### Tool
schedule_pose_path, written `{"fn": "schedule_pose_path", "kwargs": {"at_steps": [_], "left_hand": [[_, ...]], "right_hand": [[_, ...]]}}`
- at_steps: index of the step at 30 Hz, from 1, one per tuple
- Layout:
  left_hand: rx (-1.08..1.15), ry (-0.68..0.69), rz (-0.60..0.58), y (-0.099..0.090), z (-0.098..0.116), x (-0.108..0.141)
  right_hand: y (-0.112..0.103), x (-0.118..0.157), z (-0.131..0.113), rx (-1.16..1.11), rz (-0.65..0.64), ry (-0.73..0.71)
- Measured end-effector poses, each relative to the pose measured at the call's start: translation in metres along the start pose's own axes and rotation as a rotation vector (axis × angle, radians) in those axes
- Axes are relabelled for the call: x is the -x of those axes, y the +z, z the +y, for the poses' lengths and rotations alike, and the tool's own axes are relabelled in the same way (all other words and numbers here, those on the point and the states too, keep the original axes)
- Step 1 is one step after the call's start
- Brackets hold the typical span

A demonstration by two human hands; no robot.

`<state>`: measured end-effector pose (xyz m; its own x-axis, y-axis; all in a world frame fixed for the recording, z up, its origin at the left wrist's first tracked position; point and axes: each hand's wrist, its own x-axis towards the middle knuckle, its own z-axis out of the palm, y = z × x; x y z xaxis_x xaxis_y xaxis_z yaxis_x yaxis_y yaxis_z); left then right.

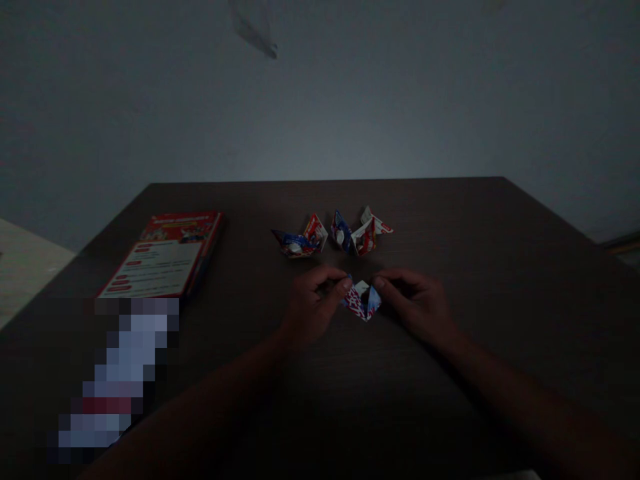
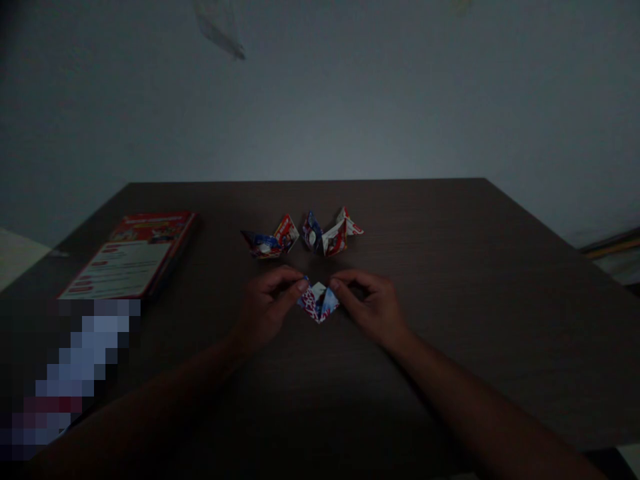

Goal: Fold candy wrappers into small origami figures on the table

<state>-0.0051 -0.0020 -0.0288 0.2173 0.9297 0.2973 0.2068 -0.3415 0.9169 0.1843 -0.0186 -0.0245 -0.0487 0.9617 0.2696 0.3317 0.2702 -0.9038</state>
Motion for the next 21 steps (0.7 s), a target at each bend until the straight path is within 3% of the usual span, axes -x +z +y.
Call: {"fn": "schedule_pose_path", "kwargs": {"at_steps": [12,21], "left_hand": [[-0.02,0.021,0.042,-0.0019,-0.0013,0.0006],[-0.029,0.031,-0.002,-0.0011,-0.0022,0.0003]], "right_hand": [[-0.0024,0.0015,0.002,-0.005,0.091,0.016],[-0.0008,-0.0001,0.0003,0.025,0.039,-0.022]]}}
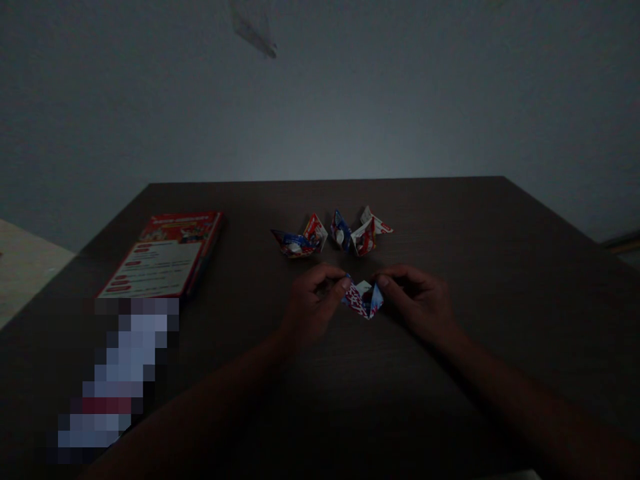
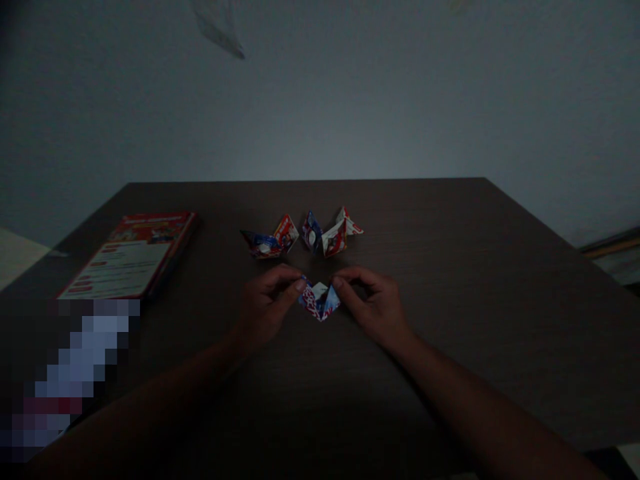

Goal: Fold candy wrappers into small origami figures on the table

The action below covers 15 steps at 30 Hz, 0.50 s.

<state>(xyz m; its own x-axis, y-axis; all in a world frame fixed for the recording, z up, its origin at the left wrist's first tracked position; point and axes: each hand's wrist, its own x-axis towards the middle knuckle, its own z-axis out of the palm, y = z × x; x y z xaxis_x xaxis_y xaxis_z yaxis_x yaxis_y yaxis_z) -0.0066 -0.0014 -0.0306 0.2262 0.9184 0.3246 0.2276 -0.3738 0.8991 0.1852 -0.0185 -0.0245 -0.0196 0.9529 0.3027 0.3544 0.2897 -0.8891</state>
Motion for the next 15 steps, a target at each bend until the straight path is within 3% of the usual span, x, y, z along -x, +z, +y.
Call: {"fn": "schedule_pose_path", "kwargs": {"at_steps": [7,12,15], "left_hand": [[0.021,-0.014,-0.128,0.0033,0.0028,-0.0007],[0.197,-0.105,-0.185,0.0087,-0.0046,0.0007],[0.167,-0.07,-0.191,0.0065,-0.0031,-0.0004]], "right_hand": [[0.004,-0.0015,-0.0056,0.024,-0.17,-0.07],[0.0073,0.0002,-0.0012,-0.046,-0.155,0.025],[0.0089,-0.0007,0.0009,-0.109,-0.131,0.088]]}}
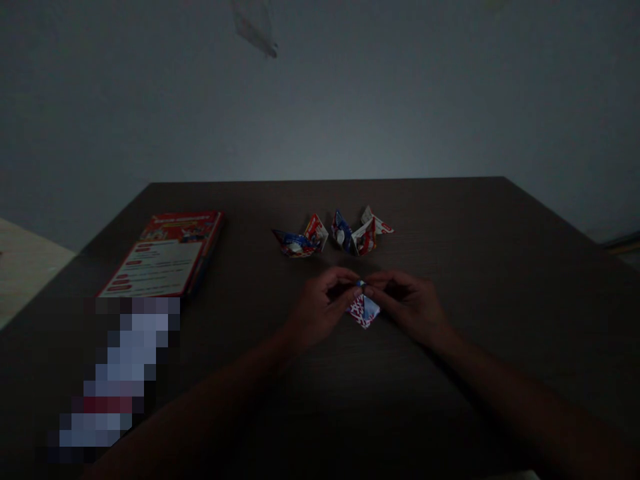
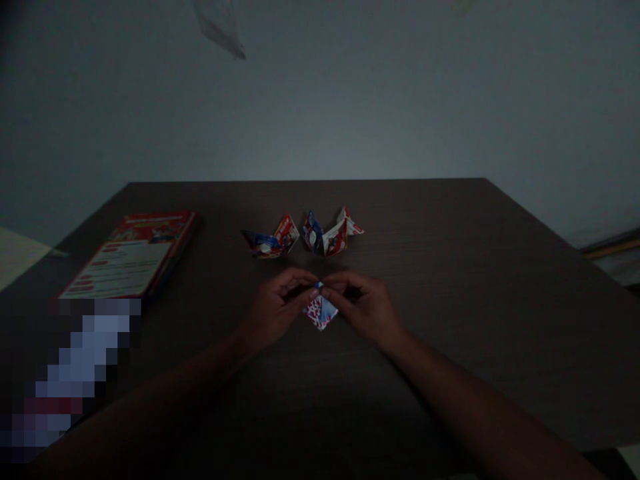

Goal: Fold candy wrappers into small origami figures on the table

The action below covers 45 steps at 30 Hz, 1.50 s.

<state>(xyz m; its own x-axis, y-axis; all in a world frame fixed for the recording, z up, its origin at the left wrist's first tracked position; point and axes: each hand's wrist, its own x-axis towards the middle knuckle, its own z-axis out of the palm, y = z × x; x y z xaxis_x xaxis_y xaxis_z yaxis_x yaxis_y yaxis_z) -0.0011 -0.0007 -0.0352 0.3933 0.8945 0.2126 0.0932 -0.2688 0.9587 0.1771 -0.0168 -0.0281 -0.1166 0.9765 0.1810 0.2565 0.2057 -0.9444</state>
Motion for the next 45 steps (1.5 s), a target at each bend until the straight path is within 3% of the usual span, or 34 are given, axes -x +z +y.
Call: {"fn": "schedule_pose_path", "kwargs": {"at_steps": [3,8,11,14,19,26,34,45], "left_hand": [[-0.213,0.191,0.011,-0.006,0.008,0.0],[-0.522,0.448,-0.181,-0.012,0.013,0.001],[-0.707,0.498,-0.242,-0.01,0.008,0.002],[-0.888,0.528,-0.293,-0.008,0.005,0.004],[-1.059,0.51,-0.36,-0.008,0.004,0.005],[-1.102,0.456,-0.342,-0.005,0.005,0.006],[-1.18,0.348,-0.281,-0.005,0.006,0.009],[-1.19,0.318,-0.259,0.0,0.002,0.004]], "right_hand": [[-0.001,-0.003,0.0,-0.047,0.027,0.1],[-0.002,-0.007,0.005,-0.083,0.02,0.225],[-0.003,-0.007,0.007,0.032,-0.039,0.156],[-0.006,-0.006,0.003,0.276,-0.199,-0.023],[-0.017,-0.004,-0.005,0.512,-0.368,-0.331],[-0.022,-0.001,-0.006,0.636,-0.505,-0.447],[-0.014,0.002,0.002,0.908,-0.412,-0.545],[-0.003,0.001,0.004,1.074,-0.38,-0.499]]}}
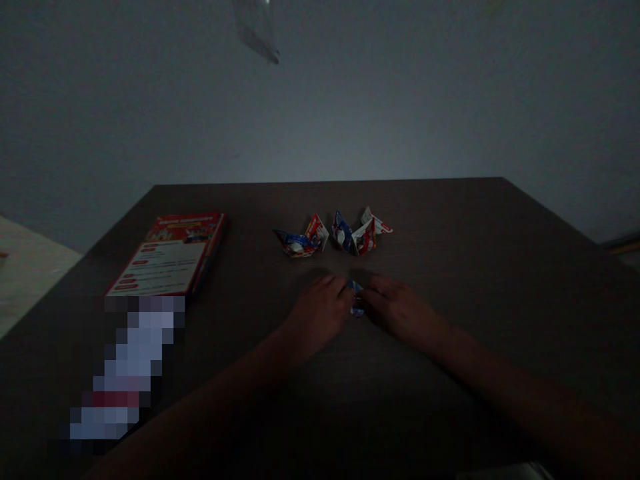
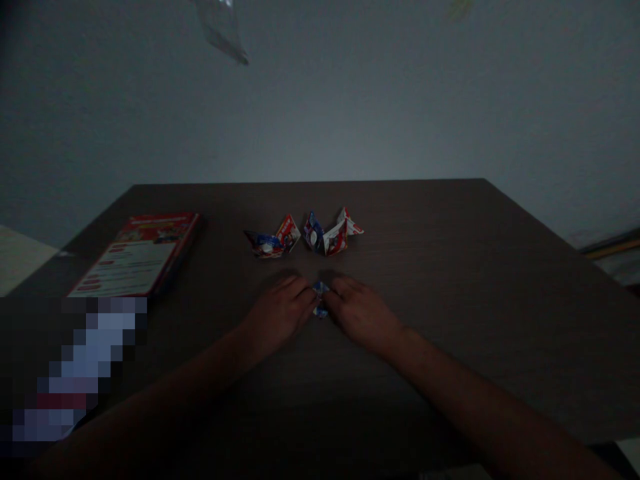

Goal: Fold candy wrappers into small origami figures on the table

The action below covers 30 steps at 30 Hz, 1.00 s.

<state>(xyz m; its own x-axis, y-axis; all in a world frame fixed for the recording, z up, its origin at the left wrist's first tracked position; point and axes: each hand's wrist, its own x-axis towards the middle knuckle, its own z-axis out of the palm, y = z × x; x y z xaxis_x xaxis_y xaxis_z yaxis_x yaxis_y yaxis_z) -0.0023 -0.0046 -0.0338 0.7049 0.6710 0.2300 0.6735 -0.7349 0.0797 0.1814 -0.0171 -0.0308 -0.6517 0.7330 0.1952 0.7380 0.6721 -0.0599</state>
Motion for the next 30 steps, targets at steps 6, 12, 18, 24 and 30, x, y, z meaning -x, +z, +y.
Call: {"fn": "schedule_pose_path", "kwargs": {"at_steps": [6,12,18,24,30], "left_hand": [[0.049,-0.017,0.009,0.0013,0.0003,-0.0017],[0.169,-0.067,0.075,-0.0001,-0.0014,-0.0003],[0.226,-0.145,0.022,-0.0024,-0.0025,-0.001],[0.244,-0.141,-0.023,-0.0038,-0.0036,-0.0062],[0.248,-0.163,-0.049,-0.006,-0.002,-0.0088]], "right_hand": [[0.0032,-0.0031,-0.0016,-0.015,0.021,0.028],[0.0,-0.0008,0.0004,-0.093,-0.006,0.093],[-0.0005,-0.0004,0.0026,-0.207,-0.007,0.186],[-0.0014,-0.0045,0.0035,-0.313,0.01,0.207],[-0.0031,-0.0092,0.0026,-0.361,0.013,0.214]]}}
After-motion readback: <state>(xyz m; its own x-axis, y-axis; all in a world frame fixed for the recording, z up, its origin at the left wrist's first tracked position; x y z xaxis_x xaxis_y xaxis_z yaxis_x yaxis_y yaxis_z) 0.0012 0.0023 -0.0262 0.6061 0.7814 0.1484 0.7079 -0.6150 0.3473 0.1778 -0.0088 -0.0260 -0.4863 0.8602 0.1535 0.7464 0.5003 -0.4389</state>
